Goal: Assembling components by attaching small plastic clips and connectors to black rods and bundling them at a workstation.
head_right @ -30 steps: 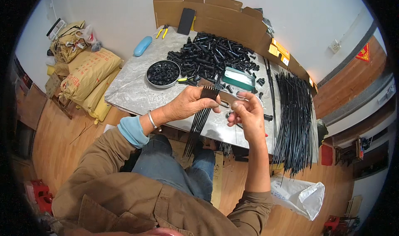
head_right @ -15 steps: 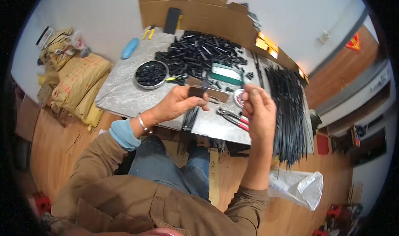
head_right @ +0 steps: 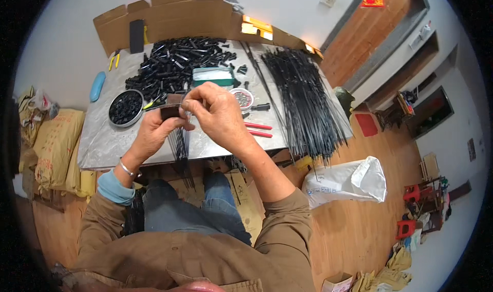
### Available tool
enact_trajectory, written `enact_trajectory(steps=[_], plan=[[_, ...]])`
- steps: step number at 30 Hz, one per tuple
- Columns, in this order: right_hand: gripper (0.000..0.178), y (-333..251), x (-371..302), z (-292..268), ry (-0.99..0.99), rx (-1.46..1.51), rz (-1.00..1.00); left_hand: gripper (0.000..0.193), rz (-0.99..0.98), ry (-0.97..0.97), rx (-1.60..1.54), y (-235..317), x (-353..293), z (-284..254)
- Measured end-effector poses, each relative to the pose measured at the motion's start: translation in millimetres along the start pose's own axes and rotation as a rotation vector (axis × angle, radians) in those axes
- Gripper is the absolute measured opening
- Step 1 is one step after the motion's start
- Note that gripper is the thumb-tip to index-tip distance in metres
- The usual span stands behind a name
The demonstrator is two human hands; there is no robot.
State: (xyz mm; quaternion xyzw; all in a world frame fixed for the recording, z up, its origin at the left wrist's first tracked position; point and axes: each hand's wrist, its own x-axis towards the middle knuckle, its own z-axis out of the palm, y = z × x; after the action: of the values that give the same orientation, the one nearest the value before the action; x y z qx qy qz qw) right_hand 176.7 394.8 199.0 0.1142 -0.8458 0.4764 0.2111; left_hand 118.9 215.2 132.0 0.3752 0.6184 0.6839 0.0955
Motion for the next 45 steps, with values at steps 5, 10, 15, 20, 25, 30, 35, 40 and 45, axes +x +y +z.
enact_trajectory(steps=[5, 10, 15, 20, 25, 30, 35, 40, 45], plan=[[0.009, 4.7, -2.1, -4.8, 0.005, 0.118, 0.068, 0.015, 0.057, -0.049, 0.23, -1.2, 2.3, 3.0], [0.005, 6.9, 0.2, 2.1, 0.022, 0.214, 0.124, 0.049, 0.331, -0.198, 0.9, -65.9, -17.9, -4.5], [0.026, 8.0, 11.9, -1.1, 0.049, 0.236, 0.16, 0.082, 0.233, -0.329, 0.884, -100.1, -35.7, -14.8], [0.035, 104.1, 28.0, -14.6, -0.018, 0.11, 0.479, 0.099, 0.192, -0.288, 0.789, -99.7, -35.6, -12.5], [0.033, 160.7, 31.8, 21.4, -0.159, 0.208, 0.367, 0.105, 0.228, -0.288, 1.055, -102.8, -36.2, -12.3], [0.017, 163.1, 66.7, 42.7, -0.221, -0.423, -0.058, 0.106, 0.199, -0.248, 1.012, -113.8, -37.5, -12.9], [0.015, 195.3, 100.0, 50.3, -0.185, -0.301, 0.29, 0.101, 0.14, -0.261, 1.09, -102.1, -37.8, -9.4], [0.016, 196.4, 107.1, 56.5, -0.18, -0.18, 0.317, 0.096, 0.192, -0.177, 1.025, -108.9, -38.3, -12.8], [0.034, 186.5, 113.0, 54.1, -0.242, -0.564, 0.253, 0.098, 0.136, -0.209, 0.966, -100.0, -40.1, -14.3]])
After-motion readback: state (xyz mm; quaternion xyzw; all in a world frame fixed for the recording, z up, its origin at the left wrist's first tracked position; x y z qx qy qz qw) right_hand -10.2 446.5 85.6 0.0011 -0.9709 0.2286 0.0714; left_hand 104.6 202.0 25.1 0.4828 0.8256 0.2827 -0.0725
